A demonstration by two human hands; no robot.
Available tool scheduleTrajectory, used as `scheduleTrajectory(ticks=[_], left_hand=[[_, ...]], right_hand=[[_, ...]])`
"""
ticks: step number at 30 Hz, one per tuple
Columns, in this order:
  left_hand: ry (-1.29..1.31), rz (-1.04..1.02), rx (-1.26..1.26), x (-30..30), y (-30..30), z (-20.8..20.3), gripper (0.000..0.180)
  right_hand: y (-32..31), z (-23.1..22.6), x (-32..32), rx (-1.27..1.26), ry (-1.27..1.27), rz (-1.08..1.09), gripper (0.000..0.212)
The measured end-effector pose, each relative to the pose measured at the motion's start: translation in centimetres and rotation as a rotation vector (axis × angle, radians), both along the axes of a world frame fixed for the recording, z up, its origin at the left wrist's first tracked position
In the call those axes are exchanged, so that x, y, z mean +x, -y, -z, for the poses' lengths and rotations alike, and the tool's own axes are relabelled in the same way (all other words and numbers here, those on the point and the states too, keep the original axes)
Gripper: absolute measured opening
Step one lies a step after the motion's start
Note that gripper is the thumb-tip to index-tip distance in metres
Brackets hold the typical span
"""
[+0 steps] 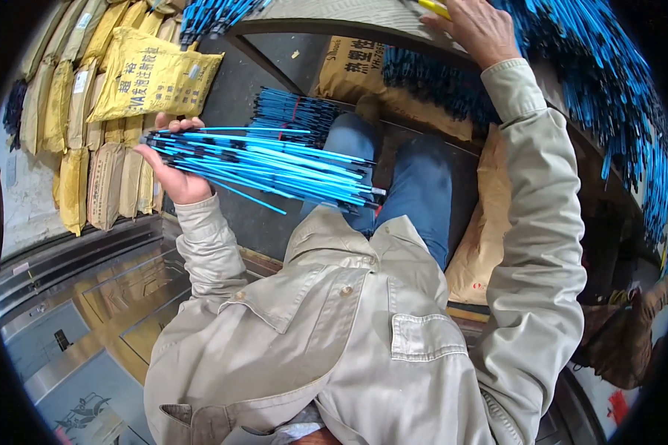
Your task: The person assembles umbrella frames by threading wire through plastic ribs, fitting the ribs into slots on a central plastic hub, and twisting and trimming the wire using pliers.
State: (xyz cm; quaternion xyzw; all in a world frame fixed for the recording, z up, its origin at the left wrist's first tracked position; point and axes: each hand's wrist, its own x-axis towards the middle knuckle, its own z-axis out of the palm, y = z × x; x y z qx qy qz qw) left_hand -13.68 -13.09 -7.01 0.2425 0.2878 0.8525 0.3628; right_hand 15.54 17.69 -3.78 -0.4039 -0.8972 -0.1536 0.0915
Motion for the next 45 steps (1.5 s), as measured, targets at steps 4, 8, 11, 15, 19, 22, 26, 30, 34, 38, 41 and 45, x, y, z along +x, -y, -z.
scheduleTrajectory(ticks=[4, 8, 11, 15, 19, 22, 26, 30, 34, 38, 41, 45], left_hand=[[0.422, 0.072, 0.144, -2.5, 2.4, 5.0, 0.069], [0.798, 0.190, 0.125, 0.8, 2.1, 9.6, 0.066], [0.981, 0.298, 0.151, 3.1, 2.0, 12.9, 0.063], [0.988, 0.414, 0.090, 4.9, 1.8, 13.7, 0.060], [0.624, 0.403, -0.169, 6.3, 1.5, 11.7, 0.056], [0.348, 0.382, -0.349, 7.9, 1.3, 9.2, 0.053], [0.085, 0.390, -0.535, 10.1, 1.2, 6.7, 0.052], [-0.306, 0.650, -0.167, 11.0, 0.9, 3.7, 0.058], [-0.196, 0.491, -0.350, 13.3, 1.6, 2.3, 0.064], [-0.386, 0.311, -0.407, 15.0, 1.0, 0.6, 0.055], [-0.499, 0.268, -0.390, 15.2, 0.8, 0.2, 0.046], [-0.383, 0.315, -0.378, 14.9, 1.3, 0.2, 0.046]], right_hand=[[1.3, 1.6, -1.6, 0.207, -0.175, -0.373, 0.048], [12.5, 2.1, -4.7, -0.590, -0.486, -0.873, 0.059], [17.6, 2.4, -6.0, -0.849, -0.672, -0.970, 0.063], [19.0, 2.3, -5.8, -0.878, -0.798, -1.080, 0.050], [19.2, 1.1, -4.2, -1.019, -0.915, -1.112, 0.040], [19.9, -0.4, -2.4, -1.029, -1.078, -1.044, 0.034], [21.0, -0.8, -0.1, -1.142, -0.767, -0.857, 0.031], [21.9, 1.6, -0.8, -1.329, -1.064, -0.568, 0.033], [21.1, 3.0, 0.5, -1.741, -1.163, -0.396, 0.034], [21.9, 3.4, 0.2, -1.759, -1.325, -0.308, 0.042], [22.6, 1.7, -0.2, -1.395, -1.140, -0.445, 0.049], [22.6, 0.5, 0.1, -1.442, -1.094, -0.488, 0.051]])
